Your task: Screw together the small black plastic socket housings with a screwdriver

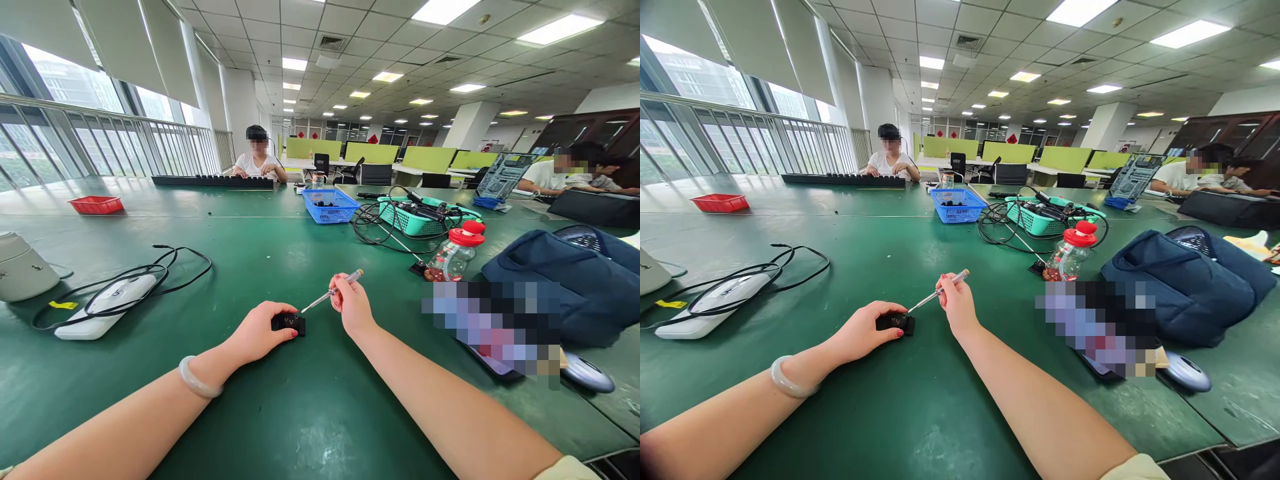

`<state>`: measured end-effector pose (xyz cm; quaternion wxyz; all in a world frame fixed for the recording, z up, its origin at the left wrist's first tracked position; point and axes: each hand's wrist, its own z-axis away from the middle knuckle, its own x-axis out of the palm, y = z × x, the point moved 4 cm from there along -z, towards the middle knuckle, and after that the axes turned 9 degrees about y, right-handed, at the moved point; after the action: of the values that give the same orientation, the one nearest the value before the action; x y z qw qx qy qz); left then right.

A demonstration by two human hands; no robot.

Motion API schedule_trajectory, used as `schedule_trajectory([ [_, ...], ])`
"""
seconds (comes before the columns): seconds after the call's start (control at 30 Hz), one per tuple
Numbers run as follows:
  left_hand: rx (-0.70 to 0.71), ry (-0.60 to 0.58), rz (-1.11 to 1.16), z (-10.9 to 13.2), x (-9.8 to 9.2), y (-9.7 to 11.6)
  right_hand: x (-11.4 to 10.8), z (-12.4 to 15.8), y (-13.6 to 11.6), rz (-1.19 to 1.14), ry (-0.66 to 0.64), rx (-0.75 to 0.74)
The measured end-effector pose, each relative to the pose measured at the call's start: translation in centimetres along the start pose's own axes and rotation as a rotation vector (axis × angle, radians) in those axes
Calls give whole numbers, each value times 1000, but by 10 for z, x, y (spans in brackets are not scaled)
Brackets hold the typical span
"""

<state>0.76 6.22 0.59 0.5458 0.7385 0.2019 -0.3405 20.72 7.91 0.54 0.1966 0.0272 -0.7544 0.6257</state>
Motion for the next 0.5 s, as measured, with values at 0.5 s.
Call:
schedule_trajectory([
  [0.5,30,-39,-46,1,0,6,7,12,-4,326,-154,-206],
])
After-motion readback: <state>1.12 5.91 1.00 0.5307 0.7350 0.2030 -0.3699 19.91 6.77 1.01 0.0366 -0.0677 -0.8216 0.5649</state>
